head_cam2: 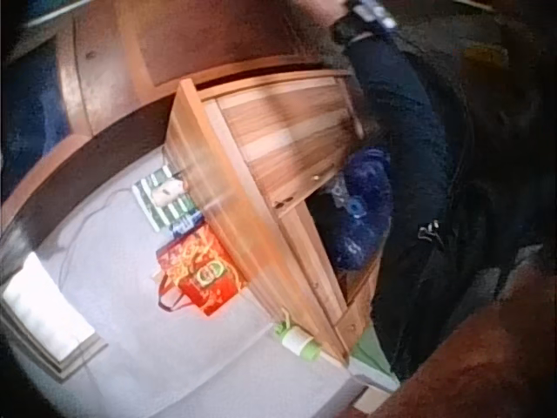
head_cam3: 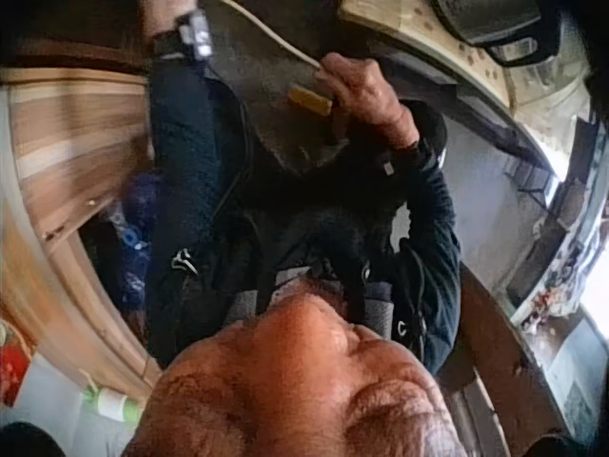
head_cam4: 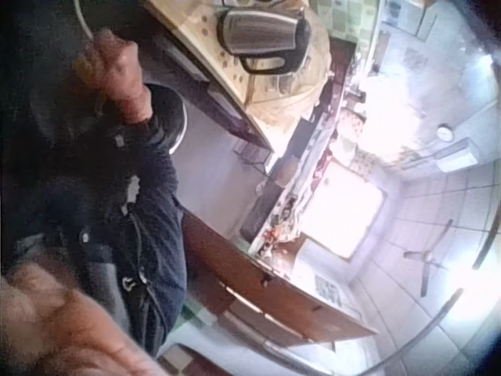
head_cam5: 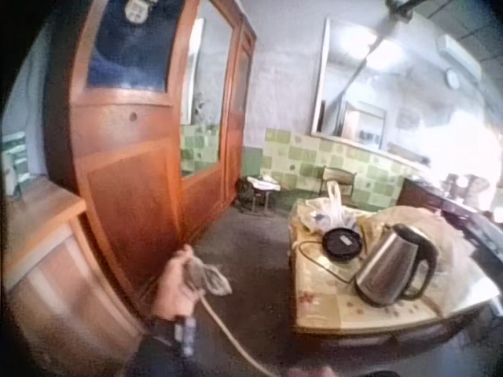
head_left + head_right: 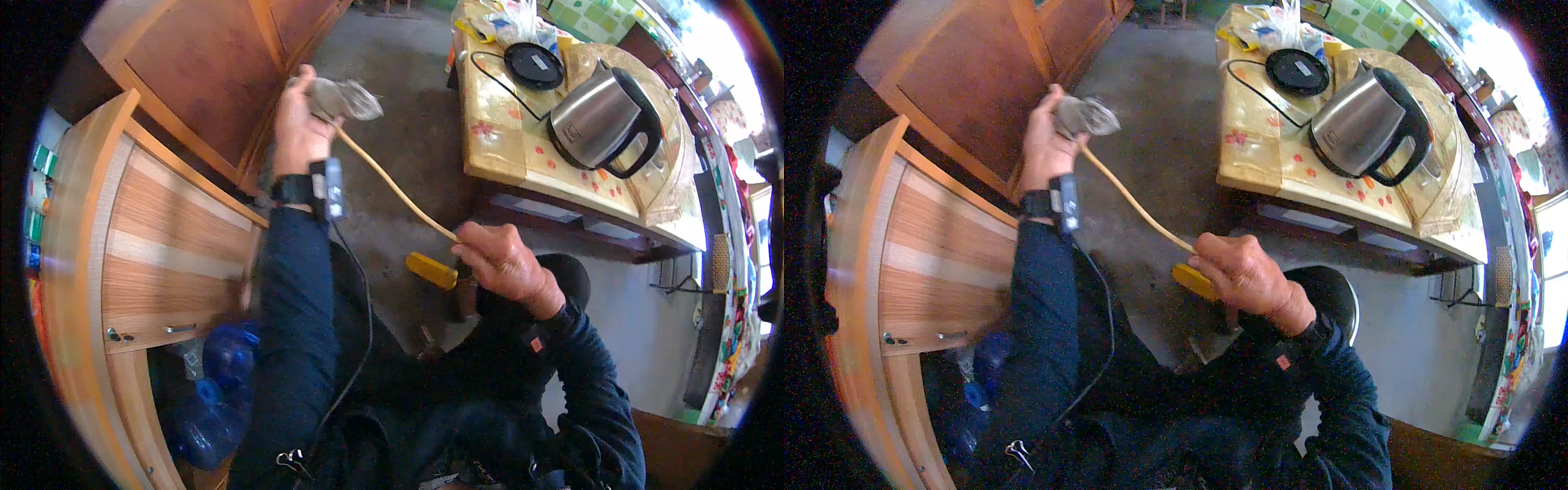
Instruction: The person sits on the floor and manipulates a yellow electrical cable with a cloth, repeatedly wiping and pulling the cable and its connector. The person adjusts the cloth around the cable and connector multiple times while seated.
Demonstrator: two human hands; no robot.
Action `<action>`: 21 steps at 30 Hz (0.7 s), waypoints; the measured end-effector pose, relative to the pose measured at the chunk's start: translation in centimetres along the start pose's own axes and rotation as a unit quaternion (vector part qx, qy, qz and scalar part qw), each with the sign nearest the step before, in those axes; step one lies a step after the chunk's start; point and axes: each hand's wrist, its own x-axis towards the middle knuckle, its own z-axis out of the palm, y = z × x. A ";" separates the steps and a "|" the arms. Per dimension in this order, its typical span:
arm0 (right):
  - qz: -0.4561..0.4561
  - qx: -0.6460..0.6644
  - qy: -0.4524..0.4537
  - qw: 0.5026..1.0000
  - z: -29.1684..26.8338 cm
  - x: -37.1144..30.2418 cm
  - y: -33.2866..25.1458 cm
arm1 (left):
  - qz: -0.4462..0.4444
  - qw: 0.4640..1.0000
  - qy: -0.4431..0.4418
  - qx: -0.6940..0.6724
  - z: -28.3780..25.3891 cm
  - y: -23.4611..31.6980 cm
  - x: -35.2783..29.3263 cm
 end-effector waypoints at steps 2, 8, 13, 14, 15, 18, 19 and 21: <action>-0.020 -0.021 -0.035 0.999 -1.6 -0.2 -0.5 | 0.004 0.999 0.029 -0.020 -1.5 1.8 1.4; -0.080 -0.223 0.072 0.969 -5.9 1.4 -1.5 | 0.028 0.995 0.059 -0.074 -3.7 3.7 2.6; -0.082 -0.253 0.085 0.960 -6.8 1.9 -1.7 | 0.049 0.991 0.066 -0.110 -2.5 4.0 1.4; -0.081 -0.259 0.097 0.958 -7.0 1.9 -1.7 | 0.046 0.989 0.070 -0.124 -2.2 4.1 1.2; -0.080 -0.264 0.110 0.955 -7.1 1.9 -1.6 | 0.052 0.988 0.063 -0.129 -2.0 4.2 0.9; -0.085 -0.256 0.133 0.954 -7.3 2.0 -0.9 | 0.056 0.984 0.044 -0.163 -1.7 4.5 0.3; -0.086 -0.256 0.137 0.953 -7.2 2.2 -0.5 | 0.063 0.983 0.038 -0.171 -1.7 4.6 0.2; -0.079 -0.262 0.137 0.952 -6.9 2.6 0.3 | 0.081 0.983 0.048 -0.160 -1.9 4.7 -0.1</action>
